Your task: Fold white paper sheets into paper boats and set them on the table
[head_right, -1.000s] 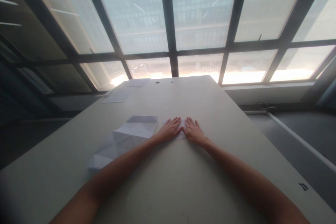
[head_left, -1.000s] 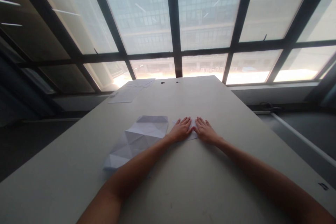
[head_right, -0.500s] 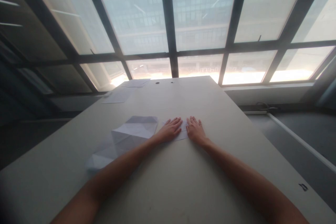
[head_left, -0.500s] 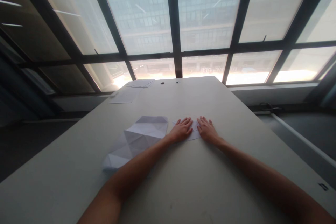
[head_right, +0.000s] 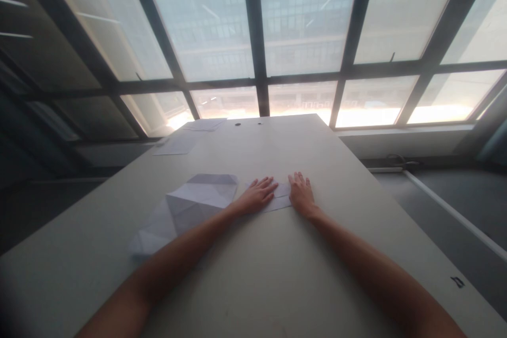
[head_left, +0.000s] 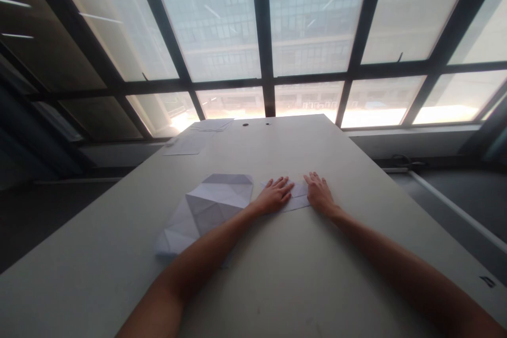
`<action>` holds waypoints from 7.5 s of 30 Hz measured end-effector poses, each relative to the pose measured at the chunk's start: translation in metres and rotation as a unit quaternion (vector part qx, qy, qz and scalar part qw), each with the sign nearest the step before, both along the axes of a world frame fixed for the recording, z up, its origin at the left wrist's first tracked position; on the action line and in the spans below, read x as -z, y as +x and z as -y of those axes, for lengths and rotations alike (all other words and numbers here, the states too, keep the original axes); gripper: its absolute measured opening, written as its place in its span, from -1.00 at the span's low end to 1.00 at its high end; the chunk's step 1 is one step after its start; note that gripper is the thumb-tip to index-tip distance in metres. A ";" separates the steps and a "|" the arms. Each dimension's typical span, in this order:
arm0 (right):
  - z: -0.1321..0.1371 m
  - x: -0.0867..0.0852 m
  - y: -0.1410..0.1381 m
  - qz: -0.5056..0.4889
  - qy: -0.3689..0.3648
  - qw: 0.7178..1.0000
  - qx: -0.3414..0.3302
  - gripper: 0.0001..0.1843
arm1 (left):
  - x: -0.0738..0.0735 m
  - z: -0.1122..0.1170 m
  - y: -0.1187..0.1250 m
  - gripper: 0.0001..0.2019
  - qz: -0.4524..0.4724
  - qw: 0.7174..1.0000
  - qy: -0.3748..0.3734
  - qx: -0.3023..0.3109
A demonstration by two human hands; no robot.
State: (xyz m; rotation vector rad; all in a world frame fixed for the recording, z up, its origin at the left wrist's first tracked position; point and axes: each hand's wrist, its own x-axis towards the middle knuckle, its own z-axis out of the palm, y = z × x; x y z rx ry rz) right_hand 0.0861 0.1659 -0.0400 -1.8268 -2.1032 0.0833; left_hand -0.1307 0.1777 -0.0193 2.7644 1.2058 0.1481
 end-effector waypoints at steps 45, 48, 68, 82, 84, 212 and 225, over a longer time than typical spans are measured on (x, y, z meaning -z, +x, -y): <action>0.004 -0.005 -0.010 -0.069 0.070 0.980 -0.172 -0.62 | 0.007 -0.004 -0.004 -0.40 0.035 0.998 0.004 0.048; 0.002 -0.003 -0.011 -0.077 0.058 0.971 -0.219 -0.56 | 0.007 -0.004 -0.003 -0.41 0.036 0.998 -0.001 0.052; 0.004 -0.006 -0.008 -0.014 0.017 0.999 -0.048 -0.61 | 0.002 -0.002 -0.003 -0.40 0.011 0.999 0.009 0.041; -0.003 -0.002 0.005 -0.032 0.034 0.999 -0.006 -0.50 | 0.005 -0.004 -0.004 -0.40 0.030 0.998 -0.001 0.048; -0.002 -0.002 0.002 -0.033 0.025 0.999 -0.019 -0.47 | 0.003 -0.003 -0.005 -0.43 0.033 0.998 -0.003 0.060; 0.005 -0.007 -0.012 -0.008 -0.001 0.991 -0.135 -0.45 | 0.003 -0.005 -0.001 -0.49 0.178 0.982 0.006 0.068; 0.004 -0.006 -0.012 -0.010 0.002 0.990 -0.138 -0.44 | 0.002 -0.002 0.001 -0.46 0.151 0.988 0.012 0.036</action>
